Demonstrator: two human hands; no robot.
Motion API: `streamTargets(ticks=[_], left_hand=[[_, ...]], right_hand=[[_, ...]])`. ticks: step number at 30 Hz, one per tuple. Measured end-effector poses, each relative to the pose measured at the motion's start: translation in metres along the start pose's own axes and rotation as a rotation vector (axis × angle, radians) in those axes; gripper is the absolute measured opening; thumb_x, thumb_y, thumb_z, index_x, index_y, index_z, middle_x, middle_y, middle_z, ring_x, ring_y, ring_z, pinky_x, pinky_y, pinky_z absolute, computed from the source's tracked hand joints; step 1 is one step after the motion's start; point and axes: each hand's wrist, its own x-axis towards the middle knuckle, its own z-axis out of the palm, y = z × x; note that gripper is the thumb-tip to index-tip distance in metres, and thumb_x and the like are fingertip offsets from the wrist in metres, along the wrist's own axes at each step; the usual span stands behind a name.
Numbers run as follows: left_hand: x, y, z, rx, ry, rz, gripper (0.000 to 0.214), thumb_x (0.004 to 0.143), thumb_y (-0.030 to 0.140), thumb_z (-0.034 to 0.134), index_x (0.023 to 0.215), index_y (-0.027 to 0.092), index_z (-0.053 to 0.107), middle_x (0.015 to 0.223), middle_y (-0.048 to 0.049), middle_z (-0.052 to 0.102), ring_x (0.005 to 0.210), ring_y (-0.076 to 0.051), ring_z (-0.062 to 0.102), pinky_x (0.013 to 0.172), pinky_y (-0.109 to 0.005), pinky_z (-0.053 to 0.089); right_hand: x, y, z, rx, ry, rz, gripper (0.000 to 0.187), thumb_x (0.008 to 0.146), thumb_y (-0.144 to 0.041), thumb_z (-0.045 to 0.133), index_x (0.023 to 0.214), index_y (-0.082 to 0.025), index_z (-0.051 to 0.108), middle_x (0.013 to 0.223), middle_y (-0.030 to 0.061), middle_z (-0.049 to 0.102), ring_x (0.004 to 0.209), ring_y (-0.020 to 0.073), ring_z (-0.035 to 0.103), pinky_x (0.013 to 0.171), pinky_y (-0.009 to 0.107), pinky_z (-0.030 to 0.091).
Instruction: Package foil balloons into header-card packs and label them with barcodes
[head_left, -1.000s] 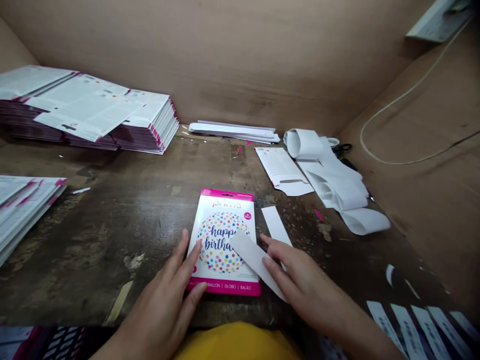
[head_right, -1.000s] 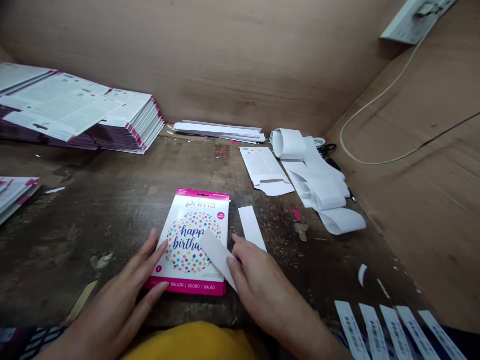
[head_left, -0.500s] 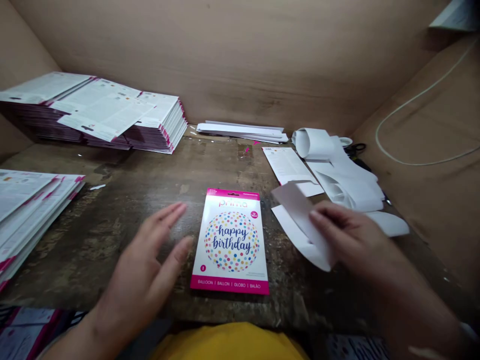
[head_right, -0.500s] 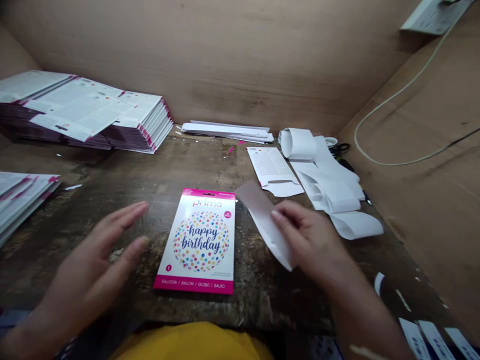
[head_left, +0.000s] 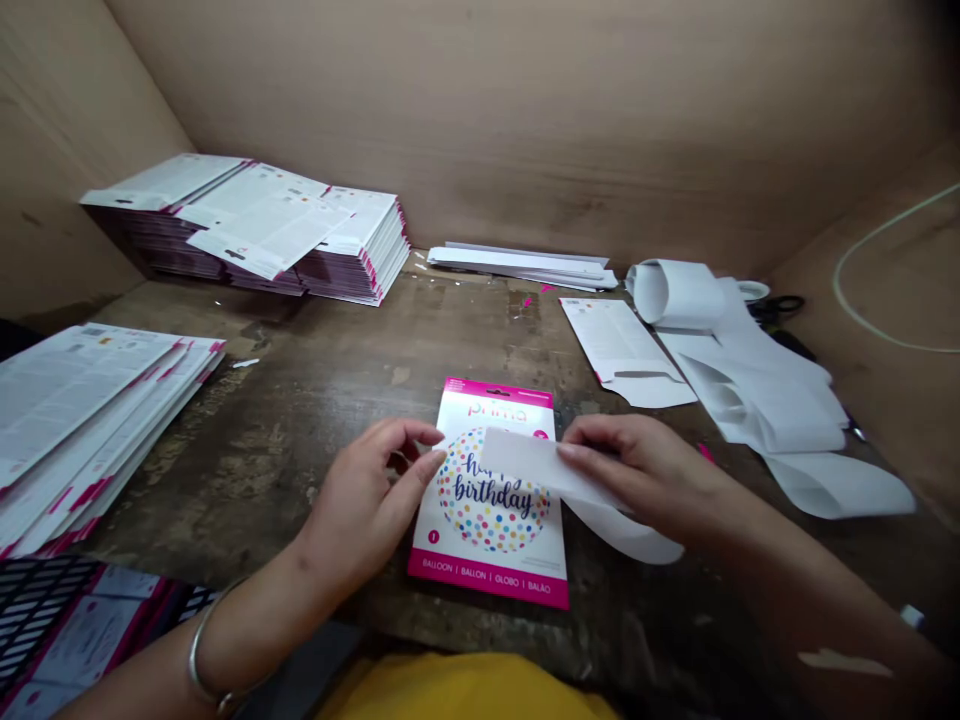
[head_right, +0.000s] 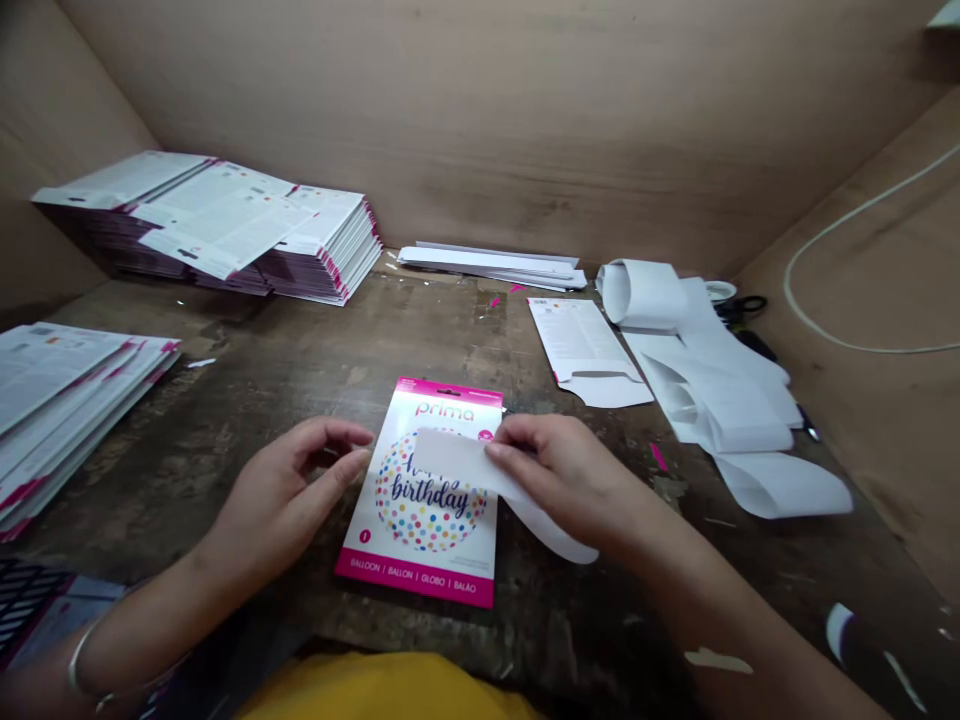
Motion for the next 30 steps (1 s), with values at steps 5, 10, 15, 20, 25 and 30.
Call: streamTargets(ticks=[5, 10, 15, 20, 25, 30], left_hand=[[-0.018, -0.015, -0.011, 0.422, -0.023, 0.587, 0.029, 0.085, 0.007, 0.055, 0.112, 0.015, 0.060, 0.106, -0.0072, 0.065, 0.098, -0.018, 0.054, 0.089, -0.031, 0.045], [-0.021, -0.025, -0.010, 0.562, -0.050, 0.556, 0.028, 0.088, 0.010, 0.052, 0.115, 0.014, 0.058, 0.109, -0.0088, 0.065, 0.100, -0.020, 0.055, 0.091, -0.036, 0.047], [-0.022, -0.035, -0.006, 0.649, -0.110, 0.576, 0.034, 0.088, 0.013, 0.051, 0.122, 0.015, 0.056, 0.117, -0.0088, 0.064, 0.108, -0.024, 0.055, 0.094, -0.040, 0.048], [-0.018, -0.031, 0.001, 0.733, -0.125, 0.604, 0.033, 0.092, 0.020, 0.048, 0.123, 0.015, 0.057, 0.123, -0.0090, 0.063, 0.116, -0.026, 0.053, 0.098, -0.044, 0.045], [-0.012, -0.030, 0.007, 0.718, -0.251, 0.566, 0.034, 0.095, 0.027, 0.044, 0.125, 0.015, 0.054, 0.129, -0.0082, 0.059, 0.123, -0.022, 0.050, 0.110, -0.046, 0.031], [-0.010, -0.035, 0.008, 0.700, -0.320, 0.549, 0.034, 0.095, 0.026, 0.042, 0.125, 0.016, 0.054, 0.130, -0.0091, 0.058, 0.122, -0.024, 0.051, 0.111, -0.050, 0.027]], right_hand=[[0.015, -0.005, 0.009, -0.009, -0.019, 0.019, 0.030, 0.088, -0.039, 0.048, 0.068, -0.018, 0.055, 0.064, -0.0017, 0.052, 0.059, 0.0121, 0.046, 0.052, 0.023, 0.032], [0.028, -0.015, 0.028, -0.096, -0.054, 0.015, 0.030, 0.087, -0.036, 0.047, 0.064, -0.018, 0.053, 0.063, -0.0003, 0.054, 0.058, 0.0127, 0.047, 0.050, 0.023, 0.030], [0.033, -0.015, 0.033, -0.087, -0.081, 0.002, 0.033, 0.086, -0.037, 0.048, 0.060, -0.018, 0.051, 0.059, -0.0008, 0.053, 0.054, 0.0116, 0.044, 0.047, 0.023, 0.028], [0.037, -0.016, 0.036, -0.124, -0.104, 0.033, 0.031, 0.085, -0.037, 0.048, 0.061, -0.018, 0.055, 0.057, -0.0006, 0.055, 0.052, 0.0118, 0.045, 0.046, 0.023, 0.028], [0.041, -0.016, 0.039, -0.257, -0.112, 0.023, 0.030, 0.086, -0.033, 0.049, 0.060, -0.019, 0.055, 0.058, 0.0003, 0.059, 0.052, 0.0130, 0.049, 0.047, 0.024, 0.030], [0.017, -0.028, 0.046, -0.699, 0.123, -0.072, 0.011, 0.080, -0.021, 0.058, 0.086, -0.015, 0.066, 0.087, 0.0127, 0.068, 0.080, 0.0274, 0.062, 0.067, 0.035, 0.046]])
